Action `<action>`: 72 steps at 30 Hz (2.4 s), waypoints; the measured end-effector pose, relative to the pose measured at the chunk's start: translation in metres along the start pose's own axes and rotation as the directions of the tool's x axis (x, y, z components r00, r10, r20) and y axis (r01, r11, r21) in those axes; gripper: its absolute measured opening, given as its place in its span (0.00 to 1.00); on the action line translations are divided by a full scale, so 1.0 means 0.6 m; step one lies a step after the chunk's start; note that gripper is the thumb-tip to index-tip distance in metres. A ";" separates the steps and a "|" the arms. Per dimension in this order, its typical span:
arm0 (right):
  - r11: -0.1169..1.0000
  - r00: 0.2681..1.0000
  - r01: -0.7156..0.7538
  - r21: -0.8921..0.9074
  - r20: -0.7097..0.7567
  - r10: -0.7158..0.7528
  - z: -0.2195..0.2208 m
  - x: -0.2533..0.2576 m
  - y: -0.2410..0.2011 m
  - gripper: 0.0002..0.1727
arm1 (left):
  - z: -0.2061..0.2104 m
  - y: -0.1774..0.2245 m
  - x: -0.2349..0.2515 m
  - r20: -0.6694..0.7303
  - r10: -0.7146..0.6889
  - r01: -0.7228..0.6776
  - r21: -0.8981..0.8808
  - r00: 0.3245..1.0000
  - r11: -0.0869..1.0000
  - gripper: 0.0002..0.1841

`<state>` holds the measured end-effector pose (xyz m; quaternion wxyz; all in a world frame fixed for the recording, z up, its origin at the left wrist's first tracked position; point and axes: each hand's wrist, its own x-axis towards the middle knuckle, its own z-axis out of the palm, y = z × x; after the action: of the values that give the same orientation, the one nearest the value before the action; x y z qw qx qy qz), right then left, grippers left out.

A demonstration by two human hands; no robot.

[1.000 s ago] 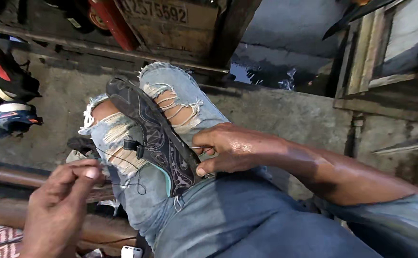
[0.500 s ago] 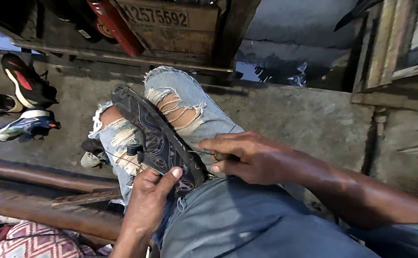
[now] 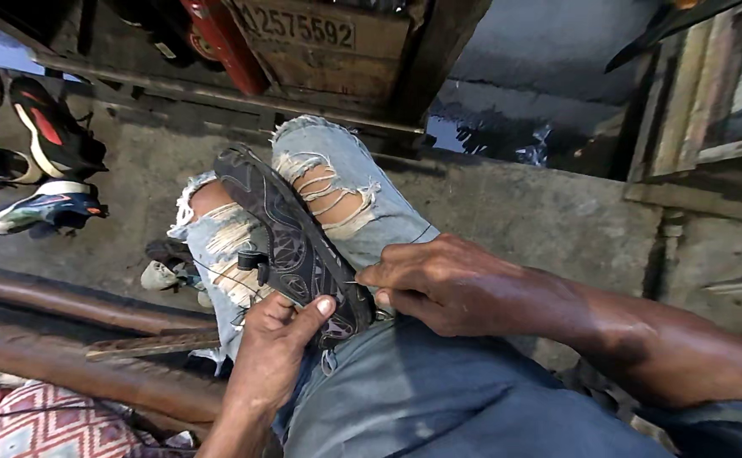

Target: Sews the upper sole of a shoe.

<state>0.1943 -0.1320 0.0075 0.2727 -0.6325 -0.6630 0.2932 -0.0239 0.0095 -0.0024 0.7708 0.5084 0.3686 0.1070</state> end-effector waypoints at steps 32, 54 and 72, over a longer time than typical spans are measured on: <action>0.990 0.973 0.124 -0.063 0.204 -0.109 -0.027 0.048 0.027 0.13 | -0.008 -0.022 0.015 0.122 0.084 -0.100 0.128 0.989 0.987 0.05; 0.996 0.963 -0.048 -0.070 0.263 0.065 -0.025 0.060 0.010 0.09 | -0.043 0.001 0.022 0.283 0.035 -0.102 0.226 0.958 0.969 0.14; 0.985 0.945 -0.106 -0.140 0.295 0.143 -0.044 0.046 0.022 0.05 | -0.074 0.043 -0.013 0.054 0.256 -0.212 0.737 0.965 0.642 0.10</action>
<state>0.2212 -0.1032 0.0153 0.1093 -0.6361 -0.6724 0.3625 -0.0540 0.0484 0.0141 0.4694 0.8156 0.3326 0.0619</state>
